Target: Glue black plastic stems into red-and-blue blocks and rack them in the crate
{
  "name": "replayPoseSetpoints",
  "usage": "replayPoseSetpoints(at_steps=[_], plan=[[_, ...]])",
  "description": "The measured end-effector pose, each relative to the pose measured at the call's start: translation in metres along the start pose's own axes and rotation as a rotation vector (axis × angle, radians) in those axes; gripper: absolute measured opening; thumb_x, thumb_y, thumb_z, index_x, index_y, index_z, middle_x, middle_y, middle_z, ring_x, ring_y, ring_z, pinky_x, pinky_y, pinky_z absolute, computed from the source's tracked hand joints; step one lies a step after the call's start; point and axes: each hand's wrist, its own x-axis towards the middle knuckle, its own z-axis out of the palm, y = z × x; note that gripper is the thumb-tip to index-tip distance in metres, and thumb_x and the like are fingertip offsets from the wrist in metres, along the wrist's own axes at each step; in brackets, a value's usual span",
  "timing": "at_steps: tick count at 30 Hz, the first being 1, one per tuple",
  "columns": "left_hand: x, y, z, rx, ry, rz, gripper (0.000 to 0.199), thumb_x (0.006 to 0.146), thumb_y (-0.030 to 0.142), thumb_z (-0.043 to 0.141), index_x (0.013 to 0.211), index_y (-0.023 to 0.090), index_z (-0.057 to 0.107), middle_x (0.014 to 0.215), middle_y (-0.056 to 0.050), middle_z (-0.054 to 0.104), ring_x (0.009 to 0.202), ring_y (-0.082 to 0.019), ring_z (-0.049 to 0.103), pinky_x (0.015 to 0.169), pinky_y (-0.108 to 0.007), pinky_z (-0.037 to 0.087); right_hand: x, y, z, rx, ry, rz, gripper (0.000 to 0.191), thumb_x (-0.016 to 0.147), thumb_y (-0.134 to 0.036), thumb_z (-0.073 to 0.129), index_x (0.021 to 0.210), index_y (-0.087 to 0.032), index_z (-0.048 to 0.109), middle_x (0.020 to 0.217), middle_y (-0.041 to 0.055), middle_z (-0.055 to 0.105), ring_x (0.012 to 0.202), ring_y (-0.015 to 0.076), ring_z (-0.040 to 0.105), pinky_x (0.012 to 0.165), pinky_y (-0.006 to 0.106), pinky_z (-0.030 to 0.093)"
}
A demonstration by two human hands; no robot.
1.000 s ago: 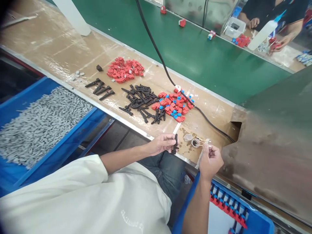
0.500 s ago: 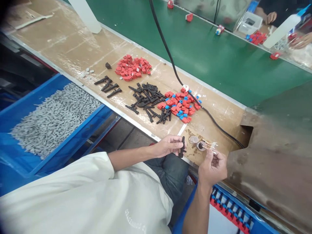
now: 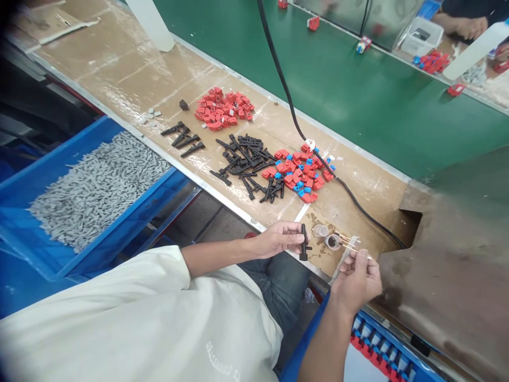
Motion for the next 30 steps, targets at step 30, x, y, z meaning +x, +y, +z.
replayPoseSetpoints(at_steps=[30], plan=[[-0.010, 0.016, 0.021, -0.111, -0.075, 0.021, 0.053, 0.059, 0.052, 0.090, 0.084, 0.012, 0.067, 0.079, -0.002, 0.063, 0.071, -0.010, 0.061, 0.067, -0.022, 0.048, -0.076, -0.049, 0.009, -0.138, -0.232, -0.499, 0.015, 0.081, -0.024, 0.077, 0.080, -0.017, 0.064, 0.072, 0.0015, 0.065, 0.060, 0.0142, 0.061, 0.046, 0.025, 0.048]])
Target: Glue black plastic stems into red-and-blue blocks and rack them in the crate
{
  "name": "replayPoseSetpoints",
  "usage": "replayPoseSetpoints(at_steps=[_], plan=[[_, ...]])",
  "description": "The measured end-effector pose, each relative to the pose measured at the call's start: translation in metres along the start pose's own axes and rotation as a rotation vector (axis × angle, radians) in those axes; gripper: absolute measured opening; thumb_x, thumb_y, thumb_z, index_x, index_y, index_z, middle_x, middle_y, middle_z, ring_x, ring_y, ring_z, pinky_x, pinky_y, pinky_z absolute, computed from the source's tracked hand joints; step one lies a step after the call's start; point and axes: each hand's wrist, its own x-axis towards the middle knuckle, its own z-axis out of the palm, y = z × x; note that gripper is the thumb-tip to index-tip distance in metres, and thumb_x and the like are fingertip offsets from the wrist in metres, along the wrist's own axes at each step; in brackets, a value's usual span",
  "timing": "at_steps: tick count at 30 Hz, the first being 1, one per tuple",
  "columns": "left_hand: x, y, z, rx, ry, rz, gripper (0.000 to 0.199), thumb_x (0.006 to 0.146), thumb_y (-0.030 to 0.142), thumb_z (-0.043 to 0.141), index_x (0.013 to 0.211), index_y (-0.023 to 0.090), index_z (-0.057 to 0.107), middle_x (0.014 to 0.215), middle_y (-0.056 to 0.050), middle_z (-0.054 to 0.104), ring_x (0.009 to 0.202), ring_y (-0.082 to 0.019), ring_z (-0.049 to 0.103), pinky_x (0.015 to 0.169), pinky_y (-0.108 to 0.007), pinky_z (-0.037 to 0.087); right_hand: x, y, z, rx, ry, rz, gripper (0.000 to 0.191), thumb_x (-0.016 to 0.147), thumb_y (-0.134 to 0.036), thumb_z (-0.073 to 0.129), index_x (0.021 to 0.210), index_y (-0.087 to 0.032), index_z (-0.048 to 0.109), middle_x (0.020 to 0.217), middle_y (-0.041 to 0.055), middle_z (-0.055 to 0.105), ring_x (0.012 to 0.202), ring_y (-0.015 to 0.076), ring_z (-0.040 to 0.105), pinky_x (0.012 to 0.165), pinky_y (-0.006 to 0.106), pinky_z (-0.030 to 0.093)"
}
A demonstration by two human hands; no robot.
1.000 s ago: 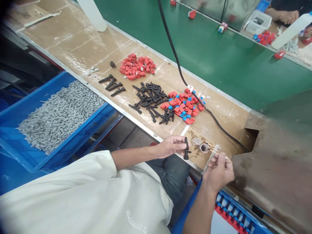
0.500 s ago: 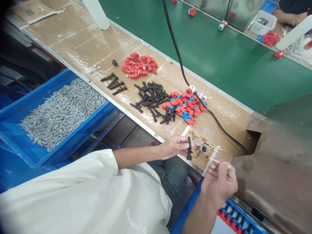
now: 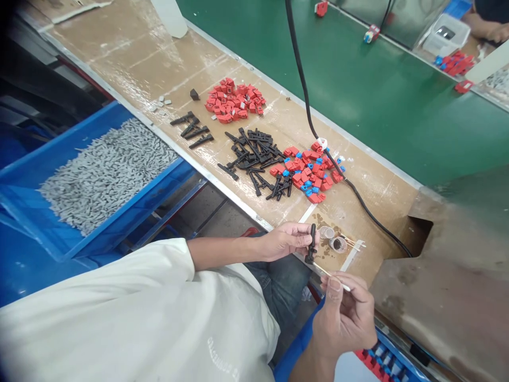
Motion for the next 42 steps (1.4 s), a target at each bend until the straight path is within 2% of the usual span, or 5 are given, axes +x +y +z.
replayPoseSetpoints(at_steps=[13, 21, 24, 35, 42], plan=[[-0.003, 0.003, -0.003, 0.235, -0.053, 0.101, 0.061, 0.063, 0.067, 0.081, 0.085, 0.012, 0.065, 0.083, -0.004, 0.063, 0.075, -0.012, 0.058, 0.071, -0.024, 0.047, -0.005, 0.010, -0.005, -0.135, -0.052, -0.092, 0.010, 0.082, -0.021, 0.075, 0.086, -0.017, 0.067, 0.074, 0.0011, 0.067, 0.061, 0.0156, 0.064, 0.055, 0.030, 0.052], [-0.005, 0.004, -0.001, 0.358, 0.048, 0.179, 0.062, 0.065, 0.071, 0.077, 0.084, 0.012, 0.066, 0.080, -0.003, 0.060, 0.071, -0.011, 0.054, 0.069, -0.025, 0.044, -0.004, 0.013, -0.018, -0.529, -0.289, -0.626, 0.024, 0.080, -0.009, 0.076, 0.098, -0.022, 0.068, 0.083, 0.0011, 0.075, 0.072, 0.0160, 0.071, 0.062, 0.025, 0.055], [-0.005, 0.005, -0.001, 0.313, 0.081, 0.168, 0.061, 0.065, 0.069, 0.078, 0.083, 0.012, 0.065, 0.079, -0.003, 0.060, 0.069, -0.011, 0.055, 0.068, -0.024, 0.045, -0.003, 0.011, -0.020, -0.551, -0.364, -0.737, 0.025, 0.082, -0.009, 0.074, 0.101, -0.024, 0.068, 0.086, 0.0005, 0.076, 0.075, 0.0158, 0.073, 0.069, 0.027, 0.058], [-0.005, 0.005, -0.007, 0.103, 0.058, -0.020, 0.060, 0.056, 0.060, 0.089, 0.083, 0.012, 0.066, 0.077, -0.002, 0.062, 0.070, -0.011, 0.059, 0.068, -0.023, 0.048, 0.000, 0.011, -0.020, -0.430, -0.313, -0.695, 0.026, 0.081, -0.006, 0.072, 0.100, -0.023, 0.070, 0.083, 0.0006, 0.076, 0.070, 0.0161, 0.073, 0.064, 0.026, 0.058], [-0.004, 0.011, -0.008, 0.307, -0.049, 0.016, 0.066, 0.056, 0.070, 0.083, 0.082, 0.012, 0.065, 0.076, 0.000, 0.061, 0.068, -0.010, 0.056, 0.066, -0.024, 0.043, 0.009, 0.008, -0.023, -0.444, -0.462, -0.627, 0.024, 0.083, -0.005, 0.071, 0.101, -0.022, 0.069, 0.081, 0.0001, 0.074, 0.070, 0.0150, 0.071, 0.064, 0.024, 0.055]])
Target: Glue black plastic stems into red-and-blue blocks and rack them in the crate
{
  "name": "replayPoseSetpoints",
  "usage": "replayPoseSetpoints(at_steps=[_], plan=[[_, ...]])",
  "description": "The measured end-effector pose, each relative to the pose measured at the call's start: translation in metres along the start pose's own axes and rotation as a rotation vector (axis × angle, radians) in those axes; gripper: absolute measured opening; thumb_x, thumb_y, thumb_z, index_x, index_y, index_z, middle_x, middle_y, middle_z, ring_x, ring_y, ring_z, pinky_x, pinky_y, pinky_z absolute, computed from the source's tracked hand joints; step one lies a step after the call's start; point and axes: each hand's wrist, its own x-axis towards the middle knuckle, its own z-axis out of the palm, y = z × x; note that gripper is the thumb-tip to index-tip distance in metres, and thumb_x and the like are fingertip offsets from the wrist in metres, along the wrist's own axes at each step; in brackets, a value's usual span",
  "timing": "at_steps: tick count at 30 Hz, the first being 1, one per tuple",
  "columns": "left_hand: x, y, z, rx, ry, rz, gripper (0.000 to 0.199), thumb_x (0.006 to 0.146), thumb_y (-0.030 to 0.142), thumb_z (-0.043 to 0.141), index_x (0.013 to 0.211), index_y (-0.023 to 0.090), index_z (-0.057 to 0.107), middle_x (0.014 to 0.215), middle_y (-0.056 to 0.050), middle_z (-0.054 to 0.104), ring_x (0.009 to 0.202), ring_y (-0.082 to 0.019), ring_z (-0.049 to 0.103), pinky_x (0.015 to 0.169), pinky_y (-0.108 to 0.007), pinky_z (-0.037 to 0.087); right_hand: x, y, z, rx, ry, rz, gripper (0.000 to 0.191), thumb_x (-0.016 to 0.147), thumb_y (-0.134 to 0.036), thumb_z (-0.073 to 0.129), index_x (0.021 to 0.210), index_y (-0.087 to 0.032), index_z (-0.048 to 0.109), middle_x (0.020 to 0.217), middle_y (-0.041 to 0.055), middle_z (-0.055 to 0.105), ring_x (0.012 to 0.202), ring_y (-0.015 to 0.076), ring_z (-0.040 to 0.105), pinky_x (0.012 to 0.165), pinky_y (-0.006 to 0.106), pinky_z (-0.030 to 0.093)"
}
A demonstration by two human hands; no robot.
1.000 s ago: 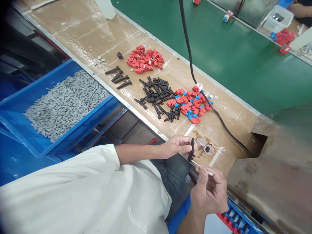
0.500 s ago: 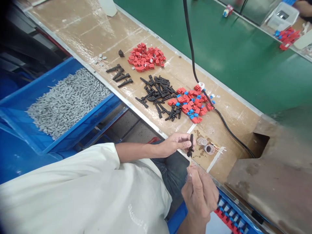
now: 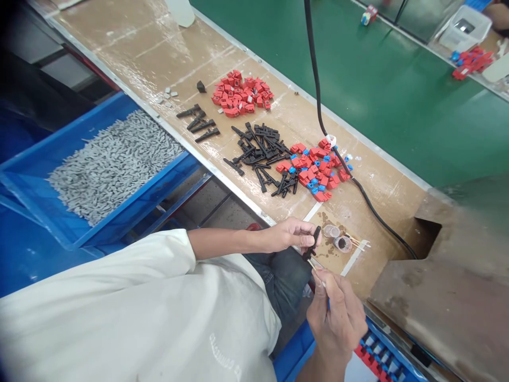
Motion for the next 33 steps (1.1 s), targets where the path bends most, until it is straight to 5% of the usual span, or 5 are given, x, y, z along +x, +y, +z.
replayPoseSetpoints(at_steps=[5, 10, 20, 28, 33], plan=[[-0.002, 0.001, -0.003, 0.121, -0.071, 0.007, 0.065, 0.061, 0.071, 0.078, 0.082, 0.011, 0.064, 0.073, 0.002, 0.056, 0.067, -0.009, 0.049, 0.066, -0.023, 0.040, 0.000, 0.009, 0.003, 0.074, -0.087, 0.123, 0.014, 0.087, -0.009, 0.069, 0.095, -0.020, 0.069, 0.077, -0.0005, 0.072, 0.067, 0.0128, 0.069, 0.063, 0.022, 0.053], [-0.005, -0.002, -0.010, 0.058, -0.089, -0.051, 0.065, 0.057, 0.070, 0.081, 0.081, 0.012, 0.064, 0.074, 0.000, 0.060, 0.069, -0.010, 0.053, 0.066, -0.024, 0.043, -0.010, 0.012, 0.009, 0.329, -0.016, 0.335, 0.016, 0.086, -0.006, 0.067, 0.093, -0.020, 0.070, 0.077, -0.0003, 0.069, 0.063, 0.0144, 0.067, 0.059, 0.026, 0.055], [-0.006, -0.010, -0.009, 0.014, -0.010, -0.066, 0.064, 0.058, 0.069, 0.082, 0.083, 0.013, 0.065, 0.078, -0.001, 0.061, 0.070, -0.010, 0.054, 0.067, -0.024, 0.043, -0.006, -0.016, 0.004, -0.081, -0.053, -0.059, 0.021, 0.083, -0.004, 0.070, 0.098, -0.018, 0.065, 0.080, 0.0018, 0.072, 0.069, 0.0135, 0.068, 0.066, 0.023, 0.051], [-0.012, 0.000, -0.008, 0.070, -0.073, 0.031, 0.061, 0.063, 0.069, 0.079, 0.080, 0.012, 0.066, 0.073, 0.000, 0.057, 0.070, -0.010, 0.051, 0.068, -0.024, 0.041, -0.006, -0.010, 0.011, 0.060, 0.009, 0.176, 0.018, 0.086, -0.006, 0.068, 0.098, -0.020, 0.068, 0.076, 0.0008, 0.071, 0.064, 0.0143, 0.067, 0.059, 0.024, 0.052], [-0.011, -0.004, -0.010, -0.025, 0.064, 0.014, 0.061, 0.059, 0.066, 0.083, 0.083, 0.012, 0.067, 0.078, -0.001, 0.063, 0.069, -0.010, 0.056, 0.068, -0.023, 0.043, -0.008, -0.018, 0.015, 0.014, -0.013, -0.128, 0.035, 0.077, 0.004, 0.073, 0.102, -0.019, 0.068, 0.086, 0.0024, 0.072, 0.079, 0.0162, 0.072, 0.074, 0.028, 0.060]])
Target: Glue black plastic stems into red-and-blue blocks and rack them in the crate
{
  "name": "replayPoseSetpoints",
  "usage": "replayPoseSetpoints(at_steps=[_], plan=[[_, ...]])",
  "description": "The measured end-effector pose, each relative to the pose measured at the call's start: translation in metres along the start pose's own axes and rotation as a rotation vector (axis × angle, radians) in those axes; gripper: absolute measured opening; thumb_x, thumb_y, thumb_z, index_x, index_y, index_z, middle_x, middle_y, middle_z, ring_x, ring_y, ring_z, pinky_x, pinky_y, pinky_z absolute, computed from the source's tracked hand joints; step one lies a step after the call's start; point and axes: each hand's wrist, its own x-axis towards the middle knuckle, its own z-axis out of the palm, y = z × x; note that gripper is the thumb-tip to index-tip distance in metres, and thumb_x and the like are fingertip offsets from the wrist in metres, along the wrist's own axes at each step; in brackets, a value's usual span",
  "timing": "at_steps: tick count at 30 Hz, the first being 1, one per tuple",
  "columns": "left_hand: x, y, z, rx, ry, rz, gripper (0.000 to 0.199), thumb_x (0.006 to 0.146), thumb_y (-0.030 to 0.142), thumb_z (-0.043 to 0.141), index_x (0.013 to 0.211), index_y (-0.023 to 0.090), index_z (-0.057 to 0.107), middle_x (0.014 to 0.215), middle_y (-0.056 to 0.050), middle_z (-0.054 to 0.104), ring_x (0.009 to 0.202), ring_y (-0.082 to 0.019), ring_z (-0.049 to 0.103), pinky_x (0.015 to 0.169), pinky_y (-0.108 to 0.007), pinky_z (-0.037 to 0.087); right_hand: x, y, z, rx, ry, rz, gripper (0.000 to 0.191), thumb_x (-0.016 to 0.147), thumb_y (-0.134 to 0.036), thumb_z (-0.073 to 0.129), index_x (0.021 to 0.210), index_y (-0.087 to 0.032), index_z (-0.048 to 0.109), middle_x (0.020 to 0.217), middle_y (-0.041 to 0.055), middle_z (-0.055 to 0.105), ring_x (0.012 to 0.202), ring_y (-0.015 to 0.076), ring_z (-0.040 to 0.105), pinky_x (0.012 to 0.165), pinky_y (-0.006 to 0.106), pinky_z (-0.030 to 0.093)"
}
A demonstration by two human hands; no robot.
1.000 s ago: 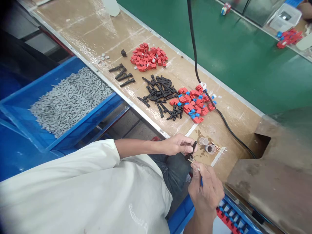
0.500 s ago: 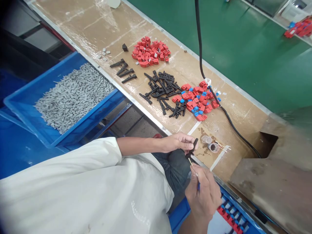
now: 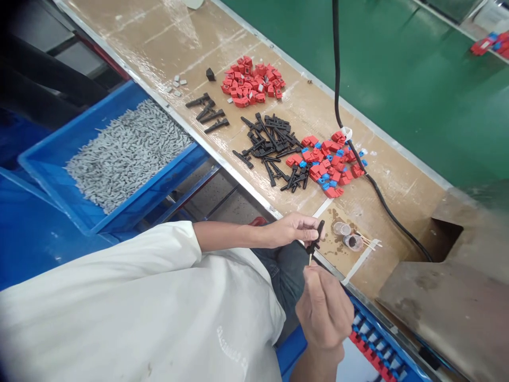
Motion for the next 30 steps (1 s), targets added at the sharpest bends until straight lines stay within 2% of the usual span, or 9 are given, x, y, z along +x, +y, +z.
replayPoseSetpoints(at_steps=[2, 4, 9, 11, 14, 16, 21, 25, 30], plan=[[0.000, -0.002, 0.000, -0.062, 0.032, -0.044, 0.061, 0.056, 0.064, 0.086, 0.082, 0.013, 0.066, 0.077, -0.001, 0.063, 0.066, -0.009, 0.057, 0.066, -0.023, 0.043, 0.000, -0.002, 0.000, 0.033, 0.001, -0.045, 0.038, 0.075, 0.007, 0.072, 0.103, -0.018, 0.068, 0.088, 0.0030, 0.072, 0.082, 0.0168, 0.073, 0.075, 0.028, 0.061], [0.000, -0.003, 0.000, -0.125, 0.032, -0.094, 0.061, 0.053, 0.062, 0.089, 0.082, 0.013, 0.066, 0.076, 0.000, 0.063, 0.065, -0.008, 0.057, 0.065, -0.023, 0.043, -0.001, -0.001, 0.000, 0.054, 0.038, -0.005, 0.039, 0.075, 0.009, 0.071, 0.104, -0.017, 0.069, 0.090, 0.0043, 0.073, 0.081, 0.0172, 0.073, 0.073, 0.029, 0.062], [-0.001, -0.002, -0.001, -0.169, -0.042, -0.121, 0.061, 0.052, 0.060, 0.090, 0.083, 0.013, 0.066, 0.076, -0.001, 0.064, 0.069, -0.009, 0.059, 0.065, -0.022, 0.043, -0.004, 0.005, 0.003, 0.151, 0.145, 0.179, 0.035, 0.077, 0.006, 0.069, 0.103, -0.017, 0.073, 0.084, 0.0034, 0.074, 0.073, 0.0170, 0.071, 0.065, 0.029, 0.059], [0.000, -0.002, -0.003, -0.171, -0.047, -0.126, 0.061, 0.052, 0.059, 0.091, 0.083, 0.013, 0.067, 0.077, -0.001, 0.064, 0.070, -0.010, 0.059, 0.064, -0.022, 0.043, -0.004, 0.006, 0.004, 0.240, 0.180, 0.294, 0.031, 0.079, 0.003, 0.068, 0.101, -0.018, 0.074, 0.082, 0.0019, 0.073, 0.070, 0.0170, 0.070, 0.061, 0.030, 0.059], [0.000, -0.002, -0.006, -0.181, -0.038, -0.131, 0.059, 0.053, 0.058, 0.091, 0.083, 0.012, 0.067, 0.079, -0.001, 0.064, 0.071, -0.009, 0.059, 0.064, -0.022, 0.042, -0.002, 0.008, 0.001, 0.390, 0.332, 0.478, 0.017, 0.083, -0.007, 0.069, 0.095, -0.018, 0.075, 0.080, 0.0013, 0.072, 0.063, 0.0165, 0.068, 0.051, 0.029, 0.056], [0.000, -0.001, -0.007, -0.188, -0.042, -0.137, 0.057, 0.054, 0.056, 0.091, 0.082, 0.013, 0.067, 0.079, -0.002, 0.065, 0.072, -0.009, 0.059, 0.065, -0.022, 0.043, -0.001, 0.013, -0.002, 0.463, 0.448, 0.547, 0.006, 0.084, -0.016, 0.072, 0.089, -0.017, 0.075, 0.075, 0.0011, 0.071, 0.057, 0.0161, 0.066, 0.044, 0.028, 0.052], [0.000, -0.001, -0.009, -0.236, -0.023, -0.144, 0.054, 0.054, 0.051, 0.093, 0.084, 0.013, 0.068, 0.080, -0.002, 0.064, 0.073, -0.010, 0.060, 0.068, -0.023, 0.044, 0.001, 0.035, -0.011, 0.390, 0.623, 0.681, 0.014, 0.076, -0.027, 0.082, 0.075, -0.016, 0.073, 0.067, 0.0013, 0.069, 0.050, 0.0149, 0.060, 0.042, 0.030, 0.050], [0.002, -0.002, -0.009, -0.257, -0.022, -0.156, 0.053, 0.055, 0.050, 0.093, 0.084, 0.013, 0.068, 0.079, -0.002, 0.063, 0.073, -0.011, 0.059, 0.071, -0.024, 0.045, 0.007, 0.032, -0.014, 0.368, 0.590, 0.653, 0.017, 0.076, -0.031, 0.081, 0.073, -0.016, 0.072, 0.064, 0.0011, 0.067, 0.049, 0.0161, 0.060, 0.041, 0.031, 0.049], [0.003, -0.002, -0.009, -0.229, -0.010, -0.162, 0.054, 0.055, 0.051, 0.092, 0.083, 0.012, 0.067, 0.080, -0.002, 0.063, 0.073, -0.011, 0.059, 0.070, -0.024, 0.045, 0.011, 0.008, -0.008, 0.379, 0.374, 0.666, 0.008, 0.083, -0.025, 0.074, 0.083, -0.017, 0.073, 0.072, 0.0025, 0.069, 0.056, 0.0181, 0.064, 0.050, 0.034, 0.054]])
